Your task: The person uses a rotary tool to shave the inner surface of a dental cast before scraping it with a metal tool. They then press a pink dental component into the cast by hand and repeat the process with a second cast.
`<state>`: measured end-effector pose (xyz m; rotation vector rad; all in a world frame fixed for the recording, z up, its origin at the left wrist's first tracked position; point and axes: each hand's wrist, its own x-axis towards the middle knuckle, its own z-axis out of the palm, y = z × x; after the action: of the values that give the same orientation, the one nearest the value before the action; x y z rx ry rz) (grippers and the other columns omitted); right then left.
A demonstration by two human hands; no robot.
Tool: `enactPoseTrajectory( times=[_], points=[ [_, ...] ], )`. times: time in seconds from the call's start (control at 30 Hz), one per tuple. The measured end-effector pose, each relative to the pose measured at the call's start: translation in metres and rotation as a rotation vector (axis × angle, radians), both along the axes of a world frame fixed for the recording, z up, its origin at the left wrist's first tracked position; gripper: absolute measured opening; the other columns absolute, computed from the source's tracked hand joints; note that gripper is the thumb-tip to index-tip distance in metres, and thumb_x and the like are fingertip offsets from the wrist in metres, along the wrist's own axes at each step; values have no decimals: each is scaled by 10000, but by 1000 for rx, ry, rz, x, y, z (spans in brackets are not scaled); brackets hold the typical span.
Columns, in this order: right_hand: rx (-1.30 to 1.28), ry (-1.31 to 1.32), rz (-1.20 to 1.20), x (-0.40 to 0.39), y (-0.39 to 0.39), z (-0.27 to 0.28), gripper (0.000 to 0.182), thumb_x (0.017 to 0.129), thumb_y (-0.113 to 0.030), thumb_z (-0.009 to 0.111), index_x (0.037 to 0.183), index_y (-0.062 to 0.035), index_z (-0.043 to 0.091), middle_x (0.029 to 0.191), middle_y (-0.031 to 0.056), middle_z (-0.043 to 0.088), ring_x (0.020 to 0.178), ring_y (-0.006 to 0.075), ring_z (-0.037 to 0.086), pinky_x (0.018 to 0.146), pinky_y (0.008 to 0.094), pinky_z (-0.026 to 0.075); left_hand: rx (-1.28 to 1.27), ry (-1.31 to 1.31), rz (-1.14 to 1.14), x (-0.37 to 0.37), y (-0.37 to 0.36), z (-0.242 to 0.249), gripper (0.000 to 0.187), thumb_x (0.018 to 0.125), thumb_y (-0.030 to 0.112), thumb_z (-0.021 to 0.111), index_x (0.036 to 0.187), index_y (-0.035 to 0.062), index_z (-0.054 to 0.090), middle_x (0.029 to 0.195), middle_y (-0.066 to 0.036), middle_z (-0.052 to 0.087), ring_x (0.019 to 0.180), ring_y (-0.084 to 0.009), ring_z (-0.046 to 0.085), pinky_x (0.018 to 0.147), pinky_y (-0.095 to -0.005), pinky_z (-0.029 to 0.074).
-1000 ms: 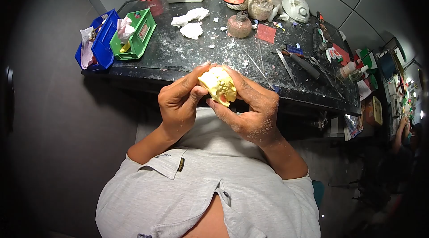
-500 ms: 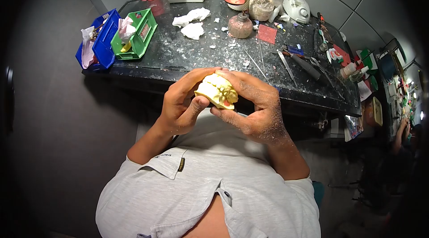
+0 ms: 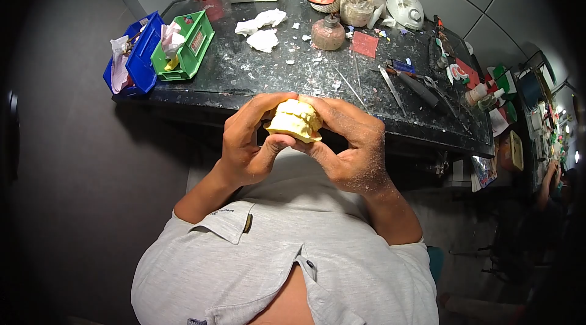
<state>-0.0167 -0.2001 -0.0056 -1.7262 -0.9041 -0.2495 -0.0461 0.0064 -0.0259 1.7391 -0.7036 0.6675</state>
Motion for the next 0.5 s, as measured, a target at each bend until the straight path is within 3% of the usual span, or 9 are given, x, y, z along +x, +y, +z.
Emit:
enactPoseTrajectory(
  times=[0.33,0.5],
  points=[
    [7,46,21,0,3,-2,571,826,-114,876,1341,25,672,1186,199,736,1079,247,742,929,364,598,-12,3,27,-1,-1,-4,488,924,201,809,1297,-50,618,1109,-188,704,955,-251,730,799,-329,590],
    [-57,-66,-18,0,-3,-1,558,819,-76,857,1337,22,676,1191,204,735,1086,271,746,930,370,597,-16,-15,2,-1,-2,-3,499,926,212,808,1304,-49,612,1110,-186,704,957,-249,734,793,-329,593]
  ],
)
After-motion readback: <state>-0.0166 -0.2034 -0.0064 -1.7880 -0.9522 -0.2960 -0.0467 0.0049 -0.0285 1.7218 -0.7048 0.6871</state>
